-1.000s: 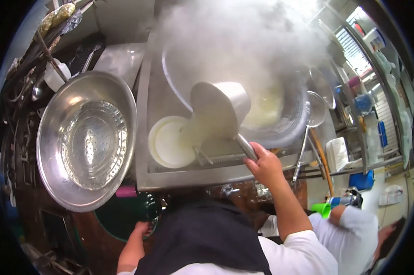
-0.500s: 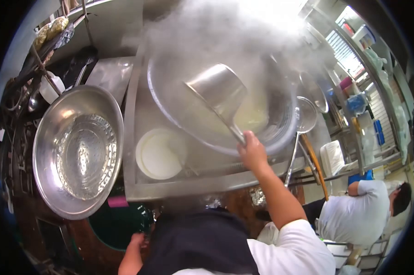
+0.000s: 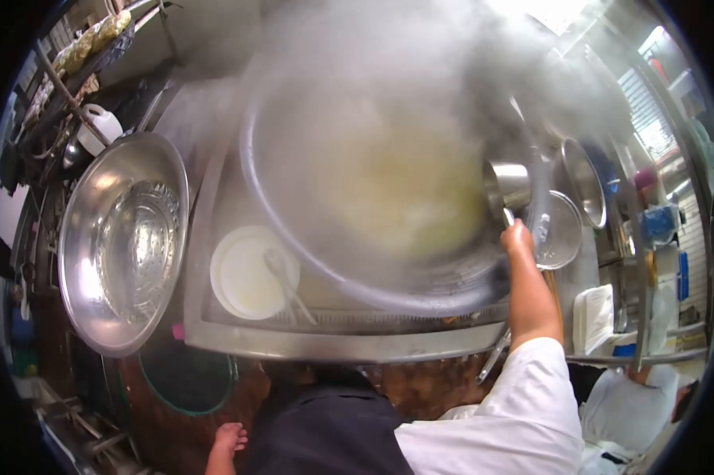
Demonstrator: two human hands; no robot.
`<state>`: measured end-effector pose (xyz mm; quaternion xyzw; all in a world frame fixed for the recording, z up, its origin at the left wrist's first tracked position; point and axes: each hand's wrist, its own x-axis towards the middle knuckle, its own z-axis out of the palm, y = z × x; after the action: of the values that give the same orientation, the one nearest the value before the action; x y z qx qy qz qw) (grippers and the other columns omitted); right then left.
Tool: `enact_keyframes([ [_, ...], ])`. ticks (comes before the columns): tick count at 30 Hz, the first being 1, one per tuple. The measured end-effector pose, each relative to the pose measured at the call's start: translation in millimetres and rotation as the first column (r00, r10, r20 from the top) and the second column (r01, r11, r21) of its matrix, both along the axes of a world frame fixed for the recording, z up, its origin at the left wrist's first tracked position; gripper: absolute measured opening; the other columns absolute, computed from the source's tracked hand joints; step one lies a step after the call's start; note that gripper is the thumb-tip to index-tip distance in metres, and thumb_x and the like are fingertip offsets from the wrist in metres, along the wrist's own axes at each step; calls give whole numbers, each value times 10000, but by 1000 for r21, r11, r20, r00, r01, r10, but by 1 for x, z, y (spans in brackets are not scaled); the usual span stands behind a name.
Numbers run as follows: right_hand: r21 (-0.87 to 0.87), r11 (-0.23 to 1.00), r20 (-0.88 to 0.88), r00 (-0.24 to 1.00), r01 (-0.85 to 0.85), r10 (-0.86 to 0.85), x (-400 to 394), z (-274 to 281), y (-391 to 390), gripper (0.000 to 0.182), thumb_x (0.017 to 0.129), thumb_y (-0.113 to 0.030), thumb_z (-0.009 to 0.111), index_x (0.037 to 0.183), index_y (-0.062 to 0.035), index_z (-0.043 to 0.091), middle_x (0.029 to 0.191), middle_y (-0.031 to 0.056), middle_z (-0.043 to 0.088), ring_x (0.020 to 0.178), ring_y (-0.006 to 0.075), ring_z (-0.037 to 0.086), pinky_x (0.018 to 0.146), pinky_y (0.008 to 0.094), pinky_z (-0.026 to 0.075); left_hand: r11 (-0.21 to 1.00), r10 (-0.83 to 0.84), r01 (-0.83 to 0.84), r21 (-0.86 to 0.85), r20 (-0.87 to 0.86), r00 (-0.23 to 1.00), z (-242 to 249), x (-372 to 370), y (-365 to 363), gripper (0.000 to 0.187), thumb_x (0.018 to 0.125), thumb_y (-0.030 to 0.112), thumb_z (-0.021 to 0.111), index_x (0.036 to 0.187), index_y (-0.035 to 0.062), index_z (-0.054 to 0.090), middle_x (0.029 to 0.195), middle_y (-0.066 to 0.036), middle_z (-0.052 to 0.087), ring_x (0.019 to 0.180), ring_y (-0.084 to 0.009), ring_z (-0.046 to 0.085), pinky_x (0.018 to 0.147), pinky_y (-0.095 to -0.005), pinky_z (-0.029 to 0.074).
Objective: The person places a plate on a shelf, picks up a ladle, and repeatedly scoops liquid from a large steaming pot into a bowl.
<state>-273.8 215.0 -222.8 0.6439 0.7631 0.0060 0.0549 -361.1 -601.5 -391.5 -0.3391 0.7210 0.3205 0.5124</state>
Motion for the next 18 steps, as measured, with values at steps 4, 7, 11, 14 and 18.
enact_keyframes([
  [4, -157, 982, -4, 995, -101, 102, -19, -28, -11, 275, 792, -164, 544, 1020, -22, 604, 1022, 190, 636, 983, 321, 612, 855, 393, 476, 999, -34, 34, 15, -10, 999, 20, 4, 30, 224, 887, 236, 509, 1060, 100, 556, 845, -42, 614, 625, -141, 577, 495, -300, 471],
  [7, -427, 902, 98, 989, -61, 113, -46, -33, -26, 241, 770, -150, 583, 954, 1, 626, 887, 204, 654, 809, 293, 662, 738, 371, 522, 999, -30, 31, 19, -19, 999, 24, 1, 46, 222, 888, 236, 512, 1053, 94, 556, 860, -41, 616, 653, -128, 578, 501, -275, 469],
  [11, -708, 693, 129, 938, -139, 321, -49, -55, -27, 147, 728, -126, 631, 801, 2, 633, 695, 157, 629, 606, 234, 630, 558, 354, 516, 995, 8, -2, 100, -60, 998, 17, 1, 52, 217, 885, 222, 518, 1049, 84, 555, 859, -37, 607, 652, -115, 571, 489, -247, 459],
  [14, -745, 648, -66, 984, -158, 164, -55, -25, -70, 101, 714, -94, 624, 765, -8, 609, 641, 103, 587, 535, 200, 572, 478, 334, 469, 992, 15, -6, 129, -67, 998, 13, 10, 42, 215, 883, 211, 517, 1049, 79, 554, 842, -35, 598, 636, -116, 564, 478, -245, 455],
  [18, -822, 522, -328, 938, -226, -111, -56, 14, -130, 92, 703, -67, 611, 767, -46, 548, 577, 23, 465, 468, 137, 463, 410, 284, 381, 995, 53, -52, 84, -19, 998, -1, 16, 16, 223, 882, 210, 516, 1056, 76, 552, 825, -40, 590, 623, -128, 561, 470, -251, 451],
])
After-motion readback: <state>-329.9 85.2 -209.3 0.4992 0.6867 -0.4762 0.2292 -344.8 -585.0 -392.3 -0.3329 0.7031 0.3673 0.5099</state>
